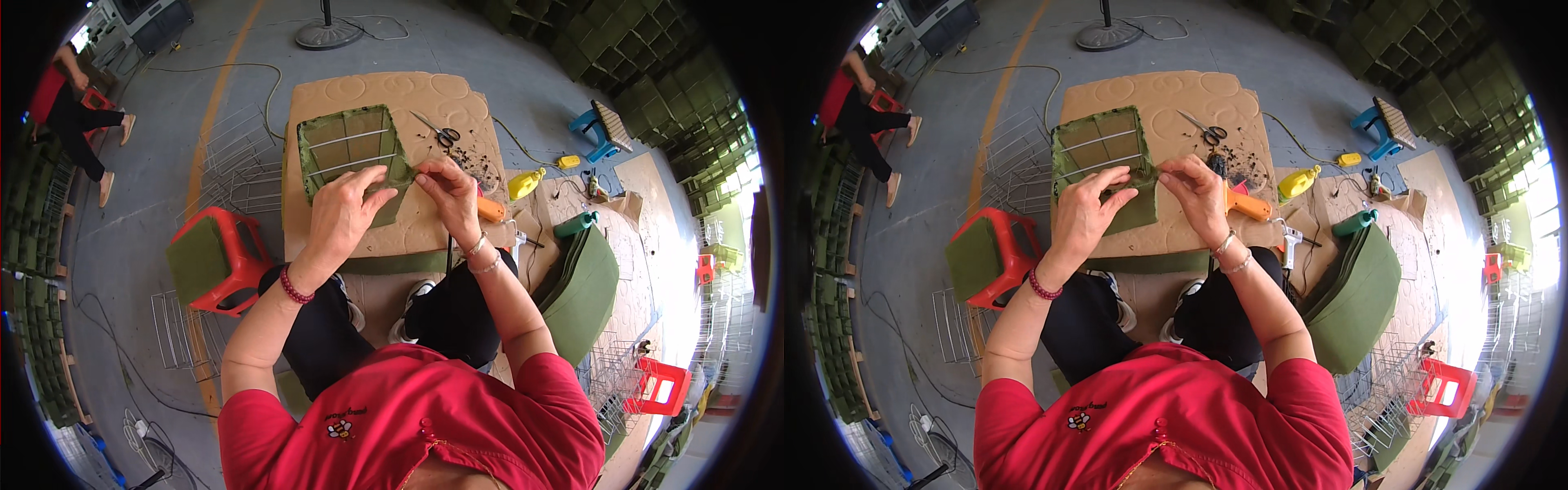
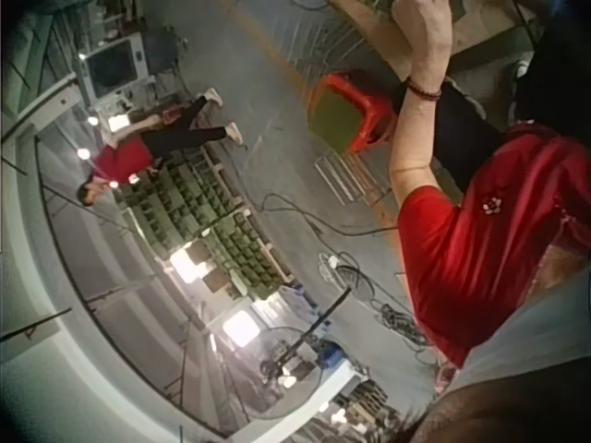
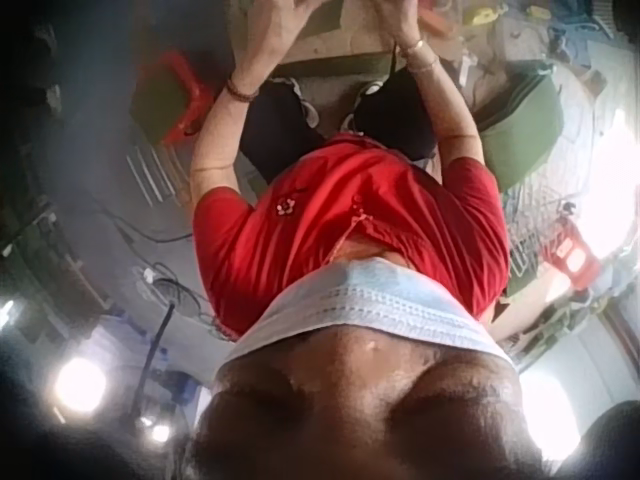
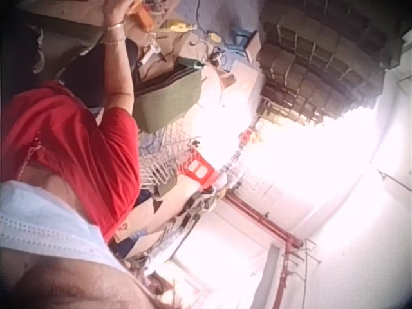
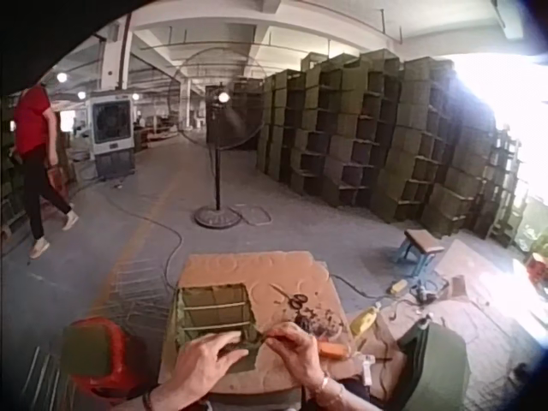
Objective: The worker uses a hot glue gun to assemble a green fabric-covered frame, applying glue to edges and pressing the fabric into place.
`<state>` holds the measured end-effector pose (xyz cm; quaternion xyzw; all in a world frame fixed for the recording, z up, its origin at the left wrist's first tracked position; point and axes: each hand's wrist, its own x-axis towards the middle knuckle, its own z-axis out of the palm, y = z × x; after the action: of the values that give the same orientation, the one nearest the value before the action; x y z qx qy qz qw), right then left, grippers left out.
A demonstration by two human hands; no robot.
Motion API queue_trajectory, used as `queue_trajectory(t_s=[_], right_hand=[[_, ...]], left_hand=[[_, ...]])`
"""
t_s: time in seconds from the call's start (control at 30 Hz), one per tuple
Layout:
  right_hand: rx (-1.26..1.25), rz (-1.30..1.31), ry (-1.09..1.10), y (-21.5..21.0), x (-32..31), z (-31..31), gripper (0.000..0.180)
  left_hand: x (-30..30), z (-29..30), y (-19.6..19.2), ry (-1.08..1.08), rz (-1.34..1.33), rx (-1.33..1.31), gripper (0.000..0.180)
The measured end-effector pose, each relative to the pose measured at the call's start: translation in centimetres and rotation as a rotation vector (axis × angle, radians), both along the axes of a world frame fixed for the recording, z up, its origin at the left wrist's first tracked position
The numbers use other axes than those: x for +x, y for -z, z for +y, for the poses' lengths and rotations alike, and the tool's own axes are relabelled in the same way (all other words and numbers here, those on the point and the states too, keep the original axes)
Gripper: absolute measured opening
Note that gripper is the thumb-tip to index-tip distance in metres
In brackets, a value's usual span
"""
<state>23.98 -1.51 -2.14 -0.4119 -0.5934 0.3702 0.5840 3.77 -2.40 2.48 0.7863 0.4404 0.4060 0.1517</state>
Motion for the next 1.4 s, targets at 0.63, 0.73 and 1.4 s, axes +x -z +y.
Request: queue_trajectory(t_s=[0.63,0.73,1.4], right_hand=[[0.548,-0.922,-0.341,-5.7,0.1,8.6,0.042],[0.552,-1.029,-0.347,-5.7,0.7,6.8,0.043],[-0.017,-0.661,-0.177,-2.6,-2.5,10.8,0.038]], left_hand=[[-3.3,0.5,0.5,0.142,0.099,0.038,0.053],[-6.1,1.6,0.7,0.282,0.137,0.011,0.050],[-4.5,1.7,-2.2,0.484,-0.118,-0.484,0.027]])
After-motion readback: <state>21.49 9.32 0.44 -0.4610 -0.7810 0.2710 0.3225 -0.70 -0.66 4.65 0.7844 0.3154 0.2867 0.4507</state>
